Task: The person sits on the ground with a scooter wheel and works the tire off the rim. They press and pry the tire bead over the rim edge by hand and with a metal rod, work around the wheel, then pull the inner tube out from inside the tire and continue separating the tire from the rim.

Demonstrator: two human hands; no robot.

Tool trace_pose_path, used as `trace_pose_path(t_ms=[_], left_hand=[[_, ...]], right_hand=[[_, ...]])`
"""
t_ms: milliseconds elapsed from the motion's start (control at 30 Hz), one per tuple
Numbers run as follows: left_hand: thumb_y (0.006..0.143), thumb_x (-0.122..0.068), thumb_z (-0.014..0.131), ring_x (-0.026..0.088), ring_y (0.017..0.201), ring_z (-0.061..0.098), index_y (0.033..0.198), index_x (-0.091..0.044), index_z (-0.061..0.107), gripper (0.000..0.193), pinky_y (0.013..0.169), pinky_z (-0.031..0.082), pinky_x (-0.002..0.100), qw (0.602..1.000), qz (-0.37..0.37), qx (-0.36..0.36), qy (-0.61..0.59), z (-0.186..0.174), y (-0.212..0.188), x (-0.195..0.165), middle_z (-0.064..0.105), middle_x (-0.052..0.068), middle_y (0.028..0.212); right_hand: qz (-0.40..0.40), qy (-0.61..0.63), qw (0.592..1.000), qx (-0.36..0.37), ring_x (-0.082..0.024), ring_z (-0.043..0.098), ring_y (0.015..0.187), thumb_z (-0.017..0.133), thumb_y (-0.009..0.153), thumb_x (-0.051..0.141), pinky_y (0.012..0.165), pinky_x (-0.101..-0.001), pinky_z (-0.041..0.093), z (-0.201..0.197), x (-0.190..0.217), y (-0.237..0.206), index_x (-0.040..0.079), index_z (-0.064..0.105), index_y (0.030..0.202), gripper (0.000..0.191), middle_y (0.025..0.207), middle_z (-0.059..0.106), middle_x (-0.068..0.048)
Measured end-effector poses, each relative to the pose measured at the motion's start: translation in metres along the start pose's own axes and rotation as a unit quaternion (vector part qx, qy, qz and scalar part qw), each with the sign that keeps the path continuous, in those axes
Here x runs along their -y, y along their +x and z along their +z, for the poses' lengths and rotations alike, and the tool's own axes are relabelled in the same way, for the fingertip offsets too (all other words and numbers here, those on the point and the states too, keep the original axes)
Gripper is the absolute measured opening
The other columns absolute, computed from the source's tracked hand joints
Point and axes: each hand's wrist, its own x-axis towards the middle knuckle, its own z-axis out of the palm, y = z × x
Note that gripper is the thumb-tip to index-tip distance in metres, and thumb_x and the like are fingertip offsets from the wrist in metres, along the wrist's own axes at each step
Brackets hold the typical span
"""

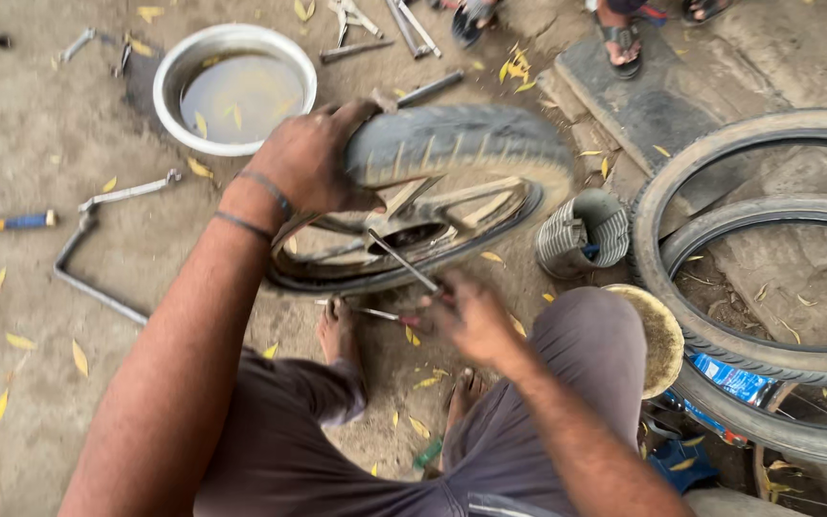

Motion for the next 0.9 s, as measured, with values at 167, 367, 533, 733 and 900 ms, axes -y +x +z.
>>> trace_pose_path(t_ms=[167, 367, 533, 733, 900], left_hand=[[0.056, -0.035, 0.095, 0.040, 0.092, 0.072, 0.140, -0.012, 0.052, 0.097, 0.084, 0.057, 0.047, 0.992, -0.064, 0.107, 0.005, 0.002, 0.008, -0.015, 0.073, 0.021, 0.097], [0.056, -0.028, 0.093, 0.039, 0.094, 0.072, 0.125, -0.013, 0.061, 0.077, 0.088, 0.056, 0.047, 0.993, -0.045, 0.112, 0.009, 0.006, 0.025, -0.040, 0.074, 0.018, 0.096], [0.052, -0.026, 0.092, 0.040, 0.095, 0.071, 0.118, -0.013, 0.065, 0.071, 0.088, 0.055, 0.047, 0.995, -0.027, 0.095, -0.003, 0.022, 0.043, -0.043, 0.074, 0.018, 0.098], [0.052, -0.030, 0.093, 0.041, 0.096, 0.069, 0.118, -0.012, 0.065, 0.074, 0.090, 0.054, 0.049, 0.996, -0.022, 0.081, 0.025, 0.032, 0.061, -0.028, 0.073, 0.019, 0.098], [0.052, -0.042, 0.096, 0.041, 0.096, 0.070, 0.123, -0.011, 0.062, 0.084, 0.091, 0.054, 0.048, 0.995, -0.043, 0.084, 0.011, 0.015, 0.063, -0.015, 0.073, 0.019, 0.099]], right_hand=[[-0.202, -0.223, 0.952, -0.057, -0.023, 0.074, 0.077, 0.074, 0.090, 0.027, 0.067, -0.0395, 0.058, -0.100, 0.065, -0.015, 0.014, 0.070, 0.123, 0.036, 0.089, 0.075, -0.009], [-0.154, -0.463, 0.872, -0.052, -0.033, 0.072, 0.075, 0.070, 0.090, 0.023, 0.066, -0.0471, 0.057, -0.155, 0.141, -0.021, 0.018, 0.076, 0.117, 0.028, 0.088, 0.075, -0.012], [-0.178, -0.619, 0.765, 0.024, -0.034, 0.072, 0.076, 0.064, 0.085, 0.016, 0.067, -0.0481, 0.058, -0.154, 0.188, 0.014, 0.015, 0.078, 0.092, 0.016, 0.075, 0.071, -0.013], [-0.237, -0.603, 0.760, -0.058, -0.036, 0.071, 0.076, 0.066, 0.085, 0.014, 0.067, -0.0487, 0.057, -0.149, 0.161, 0.029, 0.009, 0.075, 0.086, 0.011, 0.076, 0.067, -0.016], [-0.123, -0.358, 0.891, -0.252, -0.029, 0.062, 0.050, 0.068, 0.100, 0.022, 0.041, -0.0455, 0.045, -0.053, 0.021, 0.028, 0.002, 0.067, 0.114, 0.024, 0.066, 0.063, -0.012]])
